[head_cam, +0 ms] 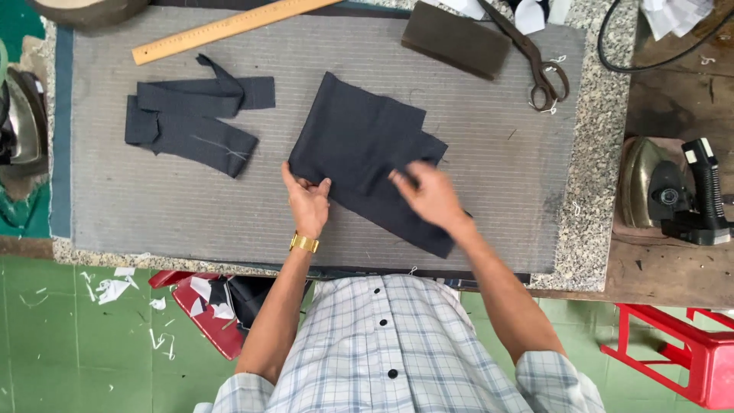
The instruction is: Folding and cutting dark blue fabric pieces on a cutting table using scissors and a ruler for alignment.
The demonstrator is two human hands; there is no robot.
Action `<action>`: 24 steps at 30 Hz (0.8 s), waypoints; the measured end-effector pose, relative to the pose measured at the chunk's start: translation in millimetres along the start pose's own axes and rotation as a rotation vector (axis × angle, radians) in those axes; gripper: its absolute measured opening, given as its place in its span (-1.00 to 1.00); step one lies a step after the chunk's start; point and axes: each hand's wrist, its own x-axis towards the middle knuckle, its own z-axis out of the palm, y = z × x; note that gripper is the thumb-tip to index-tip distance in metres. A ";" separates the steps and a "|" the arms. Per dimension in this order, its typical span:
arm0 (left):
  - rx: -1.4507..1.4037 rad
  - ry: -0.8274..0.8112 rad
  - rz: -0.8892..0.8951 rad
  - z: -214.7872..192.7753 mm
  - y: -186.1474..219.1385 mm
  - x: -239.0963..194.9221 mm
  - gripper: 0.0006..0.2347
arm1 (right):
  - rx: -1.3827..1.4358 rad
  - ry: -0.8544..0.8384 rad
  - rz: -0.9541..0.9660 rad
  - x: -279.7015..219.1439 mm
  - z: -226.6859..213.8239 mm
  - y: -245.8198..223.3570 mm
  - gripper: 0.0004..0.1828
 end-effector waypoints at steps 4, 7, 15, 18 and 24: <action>0.131 -0.005 0.035 7.3 28.4 -22.6 -0.09 | 0.395 0.287 0.030 20.7 -86.6 -57.0 -0.86; 0.251 -0.026 0.092 16.0 52.9 -42.1 -0.07 | 0.551 0.507 -0.026 22.8 -132.0 -74.1 -0.82; 0.324 -0.129 0.202 25.0 46.8 -58.6 -0.08 | 0.917 0.528 -0.177 13.8 -204.0 -98.0 -0.81; 0.429 -0.116 0.182 26.3 41.6 -56.6 -0.19 | 0.952 0.616 -0.163 9.5 -221.5 -110.9 -0.81; 0.400 0.019 0.436 -13.0 51.6 -16.7 -0.22 | 0.876 0.465 -0.226 -13.1 -297.9 15.4 -0.45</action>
